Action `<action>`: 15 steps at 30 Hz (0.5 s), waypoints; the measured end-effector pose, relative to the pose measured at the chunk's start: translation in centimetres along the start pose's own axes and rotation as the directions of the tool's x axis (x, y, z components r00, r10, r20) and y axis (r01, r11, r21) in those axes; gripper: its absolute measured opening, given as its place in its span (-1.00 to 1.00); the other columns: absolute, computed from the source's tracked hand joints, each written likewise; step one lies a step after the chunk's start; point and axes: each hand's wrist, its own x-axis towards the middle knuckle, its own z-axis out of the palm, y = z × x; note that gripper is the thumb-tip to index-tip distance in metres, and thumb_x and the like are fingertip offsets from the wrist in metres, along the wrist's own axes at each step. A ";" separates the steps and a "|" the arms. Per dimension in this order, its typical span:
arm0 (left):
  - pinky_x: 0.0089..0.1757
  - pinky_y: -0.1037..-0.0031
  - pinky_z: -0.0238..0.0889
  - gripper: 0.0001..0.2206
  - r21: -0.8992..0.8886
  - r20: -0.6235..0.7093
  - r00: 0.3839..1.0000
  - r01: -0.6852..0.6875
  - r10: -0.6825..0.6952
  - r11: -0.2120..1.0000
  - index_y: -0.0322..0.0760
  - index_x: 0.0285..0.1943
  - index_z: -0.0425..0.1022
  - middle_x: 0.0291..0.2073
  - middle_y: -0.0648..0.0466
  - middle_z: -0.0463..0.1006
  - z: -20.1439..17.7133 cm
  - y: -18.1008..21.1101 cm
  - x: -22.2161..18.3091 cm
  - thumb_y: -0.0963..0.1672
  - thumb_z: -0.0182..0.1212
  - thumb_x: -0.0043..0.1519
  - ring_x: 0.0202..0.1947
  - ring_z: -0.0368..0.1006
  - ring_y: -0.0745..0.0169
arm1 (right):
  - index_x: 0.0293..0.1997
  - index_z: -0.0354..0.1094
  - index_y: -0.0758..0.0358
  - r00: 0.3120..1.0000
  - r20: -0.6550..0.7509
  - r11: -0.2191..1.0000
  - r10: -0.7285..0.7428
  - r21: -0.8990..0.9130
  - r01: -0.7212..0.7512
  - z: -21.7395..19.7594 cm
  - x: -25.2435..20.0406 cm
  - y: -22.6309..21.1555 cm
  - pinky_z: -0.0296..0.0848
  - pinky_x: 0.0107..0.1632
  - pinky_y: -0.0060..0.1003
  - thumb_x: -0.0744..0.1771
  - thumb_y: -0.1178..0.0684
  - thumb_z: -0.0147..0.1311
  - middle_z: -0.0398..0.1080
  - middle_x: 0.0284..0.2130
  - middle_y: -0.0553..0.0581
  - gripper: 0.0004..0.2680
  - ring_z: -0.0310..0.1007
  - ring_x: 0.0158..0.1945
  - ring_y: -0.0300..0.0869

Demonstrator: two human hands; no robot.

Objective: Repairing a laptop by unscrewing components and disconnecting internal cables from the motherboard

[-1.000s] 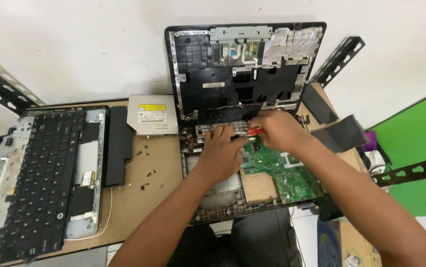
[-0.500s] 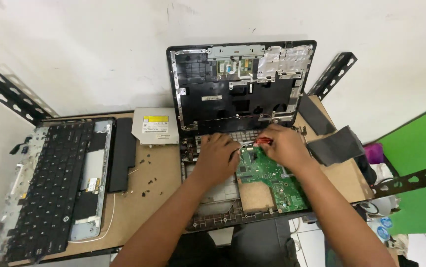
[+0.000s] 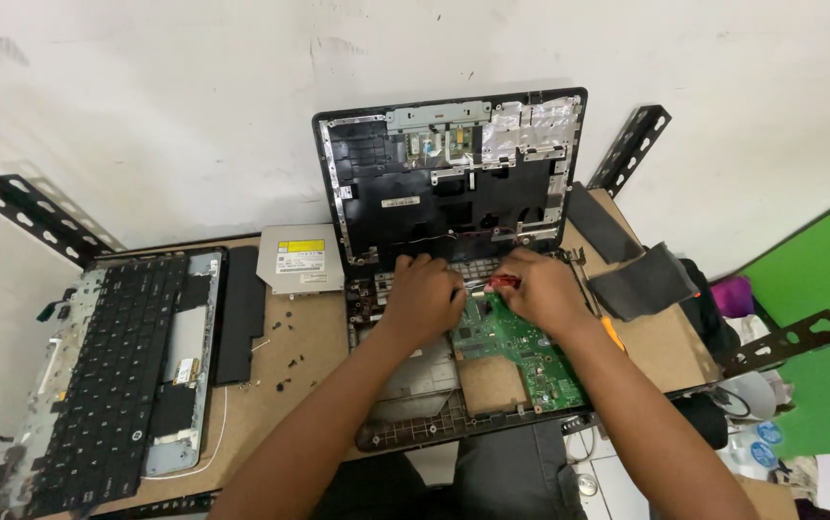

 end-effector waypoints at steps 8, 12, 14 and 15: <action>-0.16 0.16 0.10 -0.87 -0.070 0.092 0.994 0.056 -0.050 0.996 -0.18 -0.48 0.51 -0.55 0.02 0.42 -0.6 0.1 1.1 -0.10 0.15 0.06 -0.36 0.37 0.03 | -0.43 0.45 -0.01 0.999 0.038 1.000 0.015 -0.005 -0.014 0.1 -0.2 0.4 0.45 -0.30 -0.12 0.11 0.08 0.20 0.44 -0.40 0.00 -0.90 0.48 -0.30 0.05; -0.14 0.13 0.10 -0.88 -0.059 0.143 0.987 0.088 -0.079 0.994 -0.17 -0.50 0.51 -0.55 0.02 0.43 -0.7 0.0 1.4 -0.09 0.17 0.04 -0.34 0.38 -0.01 | -0.41 0.44 -0.04 0.999 0.043 1.000 -0.024 -0.010 0.025 0.6 -0.1 1.3 0.46 -0.30 -0.10 0.12 0.08 0.19 0.43 -0.38 -0.03 -0.89 0.48 -0.30 0.06; -0.14 0.14 0.10 -0.89 -0.052 0.150 0.985 0.088 -0.079 0.995 -0.16 -0.51 0.51 -0.56 0.03 0.43 -0.7 -0.1 1.5 -0.10 0.18 0.04 -0.34 0.38 0.00 | -0.42 0.44 -0.04 0.999 0.029 1.000 -0.025 -0.013 0.026 0.7 -0.2 1.0 0.45 -0.32 -0.09 0.11 0.08 0.19 0.43 -0.39 -0.02 -0.89 0.48 -0.32 0.07; -0.14 0.14 0.11 -0.90 -0.046 0.153 0.985 0.087 -0.079 0.995 -0.14 -0.52 0.51 -0.57 0.04 0.44 -0.8 0.0 1.6 -0.11 0.19 0.03 -0.34 0.39 0.00 | -0.43 0.44 -0.03 0.999 0.012 0.999 -0.030 -0.019 0.030 0.6 -0.2 0.9 0.45 -0.33 -0.07 0.10 0.08 0.20 0.43 -0.40 -0.01 -0.89 0.47 -0.33 0.08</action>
